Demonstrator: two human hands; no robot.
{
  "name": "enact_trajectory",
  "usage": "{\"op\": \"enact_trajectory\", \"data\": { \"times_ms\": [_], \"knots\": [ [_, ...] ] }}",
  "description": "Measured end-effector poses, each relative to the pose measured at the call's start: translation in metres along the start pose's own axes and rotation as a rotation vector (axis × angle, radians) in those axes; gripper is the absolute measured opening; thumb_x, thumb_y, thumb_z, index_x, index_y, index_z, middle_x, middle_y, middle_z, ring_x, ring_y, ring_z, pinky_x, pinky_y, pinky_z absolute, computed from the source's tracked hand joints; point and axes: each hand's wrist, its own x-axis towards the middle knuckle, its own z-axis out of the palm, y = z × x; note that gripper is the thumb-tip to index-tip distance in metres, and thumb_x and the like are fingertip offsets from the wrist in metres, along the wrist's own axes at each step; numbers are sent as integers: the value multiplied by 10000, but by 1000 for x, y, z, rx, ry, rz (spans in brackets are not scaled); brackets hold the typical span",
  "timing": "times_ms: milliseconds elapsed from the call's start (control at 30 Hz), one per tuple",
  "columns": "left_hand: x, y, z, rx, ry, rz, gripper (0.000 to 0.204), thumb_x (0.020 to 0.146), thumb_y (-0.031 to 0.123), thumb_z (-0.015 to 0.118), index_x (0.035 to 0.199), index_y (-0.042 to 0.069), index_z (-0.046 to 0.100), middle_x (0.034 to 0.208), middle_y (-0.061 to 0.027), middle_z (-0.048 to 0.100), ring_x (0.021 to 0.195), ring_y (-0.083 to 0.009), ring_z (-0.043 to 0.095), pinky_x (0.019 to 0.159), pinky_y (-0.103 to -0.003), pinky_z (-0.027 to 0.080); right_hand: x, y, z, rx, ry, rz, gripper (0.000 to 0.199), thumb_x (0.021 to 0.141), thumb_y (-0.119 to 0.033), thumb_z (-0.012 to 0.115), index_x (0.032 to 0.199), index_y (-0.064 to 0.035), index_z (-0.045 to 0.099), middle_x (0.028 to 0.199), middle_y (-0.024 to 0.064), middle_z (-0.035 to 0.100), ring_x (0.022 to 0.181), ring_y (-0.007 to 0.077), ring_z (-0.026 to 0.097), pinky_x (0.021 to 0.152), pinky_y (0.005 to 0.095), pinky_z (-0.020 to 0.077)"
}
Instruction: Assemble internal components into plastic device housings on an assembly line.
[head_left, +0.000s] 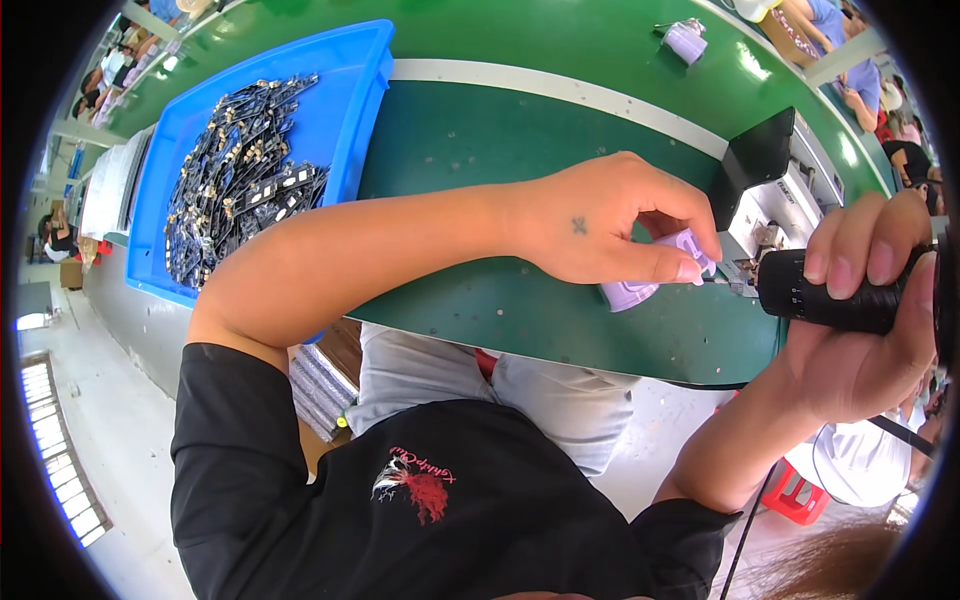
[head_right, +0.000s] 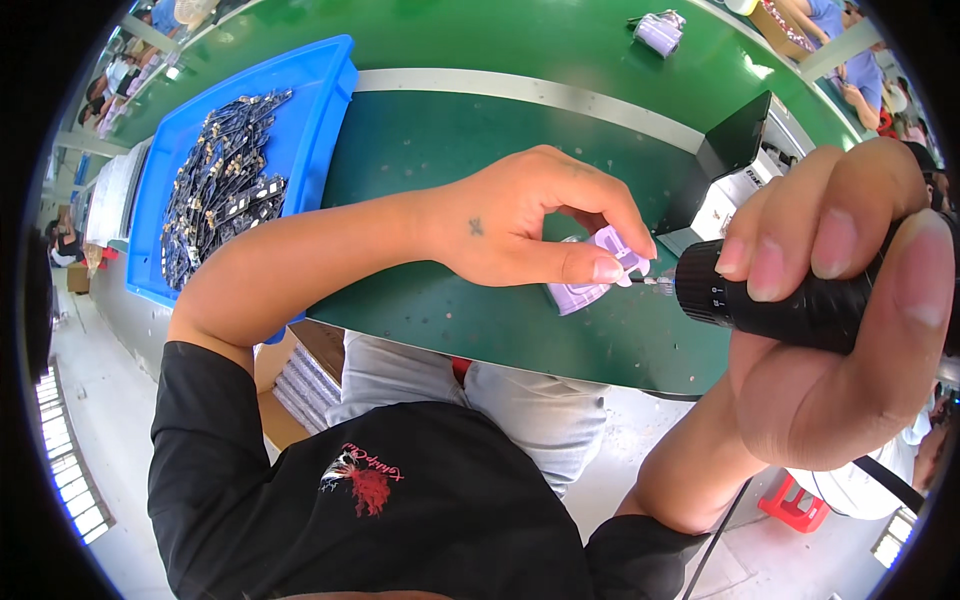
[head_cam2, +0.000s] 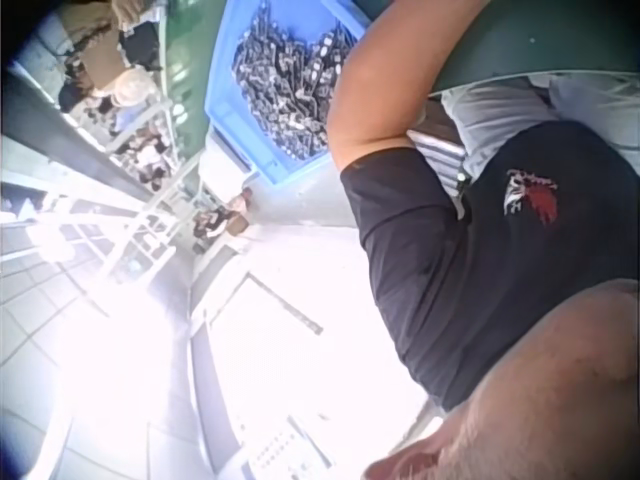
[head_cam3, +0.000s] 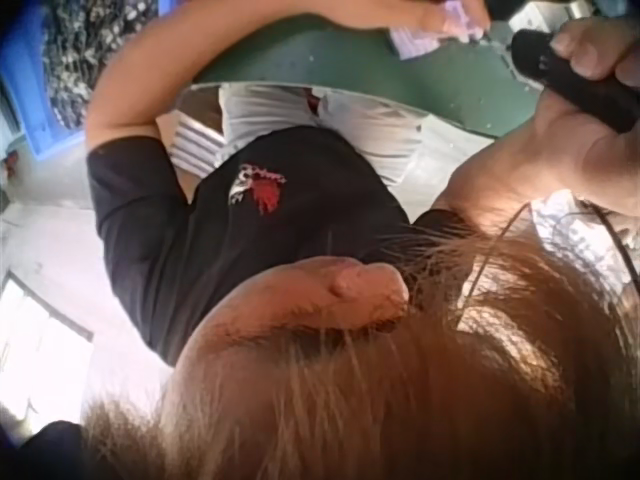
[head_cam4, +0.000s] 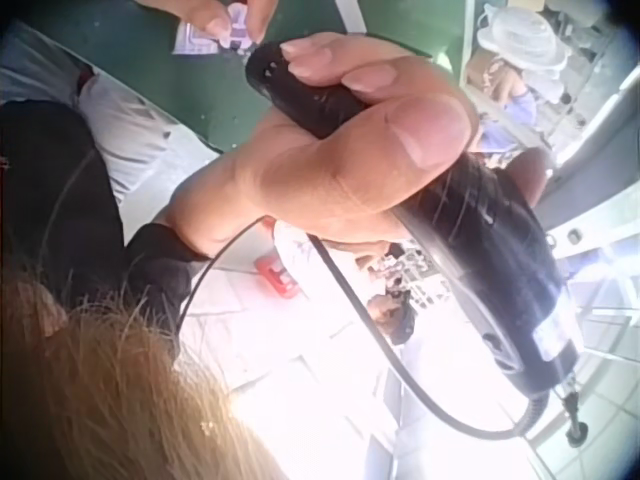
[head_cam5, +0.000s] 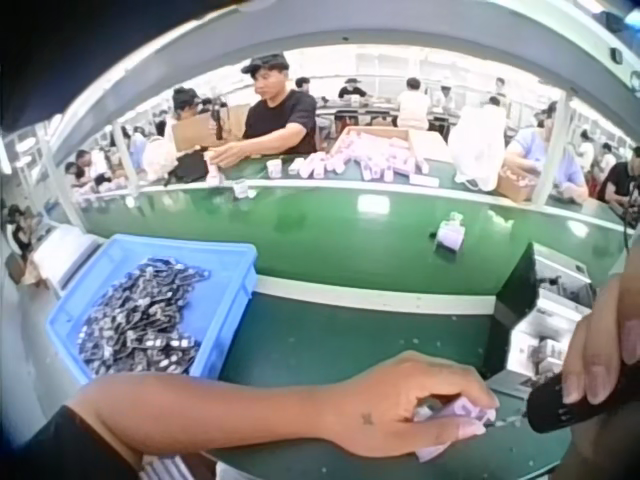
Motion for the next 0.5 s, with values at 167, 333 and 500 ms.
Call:
{"op": "enact_trajectory", "data": {
  "times_ms": [167,333,500],
  "knots": [
    [0,0,0,14,-1,0,227,975,142,710,1157,8,695,1112,-131,741,1028,-247,724,937,-369,568,0,2,-4,15,-6,29,194,1051,-181,415,950,-22,458,903,70,433,740,158,457,681,329,413],
    [0,1,0,14,5,4,227,970,136,715,1157,9,694,1106,-132,740,1021,-254,724,930,-370,569,-1,7,-15,38,0,94,231,1056,-208,448,914,-26,450,888,62,446,724,154,468,677,323,424],
    [0,-2,0,17,6,31,225,964,125,716,1155,7,693,1102,-133,740,1013,-255,725,924,-369,569,2,17,-24,115,-69,87,243,1050,-202,486,1171,8,500,874,52,462,703,146,481,650,317,441]
  ]
}}
